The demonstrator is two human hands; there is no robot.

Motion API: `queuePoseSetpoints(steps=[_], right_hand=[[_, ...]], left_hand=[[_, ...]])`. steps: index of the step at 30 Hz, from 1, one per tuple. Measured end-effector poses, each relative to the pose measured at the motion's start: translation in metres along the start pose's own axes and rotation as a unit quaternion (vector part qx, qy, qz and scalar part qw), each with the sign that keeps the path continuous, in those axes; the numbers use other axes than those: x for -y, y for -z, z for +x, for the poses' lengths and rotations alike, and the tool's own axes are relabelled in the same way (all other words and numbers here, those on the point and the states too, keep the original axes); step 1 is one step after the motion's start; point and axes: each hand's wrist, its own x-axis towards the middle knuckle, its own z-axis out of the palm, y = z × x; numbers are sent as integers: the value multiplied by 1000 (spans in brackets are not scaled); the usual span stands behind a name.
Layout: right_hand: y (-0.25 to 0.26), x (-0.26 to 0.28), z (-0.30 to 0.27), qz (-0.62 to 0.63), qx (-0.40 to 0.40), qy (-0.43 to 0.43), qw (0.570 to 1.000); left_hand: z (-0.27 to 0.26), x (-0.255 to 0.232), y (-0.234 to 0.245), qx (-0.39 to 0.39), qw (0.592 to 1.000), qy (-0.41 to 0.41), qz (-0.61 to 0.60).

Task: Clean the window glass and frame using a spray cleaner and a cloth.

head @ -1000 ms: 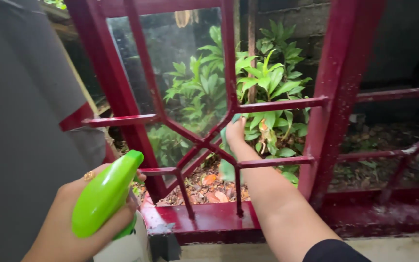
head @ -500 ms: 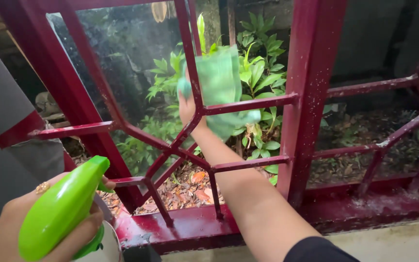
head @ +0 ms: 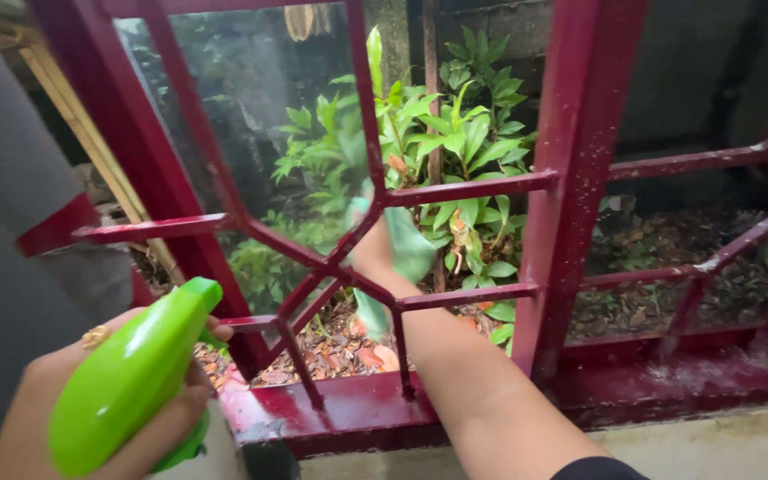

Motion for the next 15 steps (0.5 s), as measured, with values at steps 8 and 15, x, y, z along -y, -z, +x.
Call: queuePoseSetpoints(steps=[8, 15], right_hand=[[11, 64, -42, 245, 73, -354, 900], [11, 112, -33, 231, 150, -406, 871]], left_hand=[[-13, 12, 15, 0, 994, 12, -107], [-21, 12, 27, 7, 993, -23, -117]])
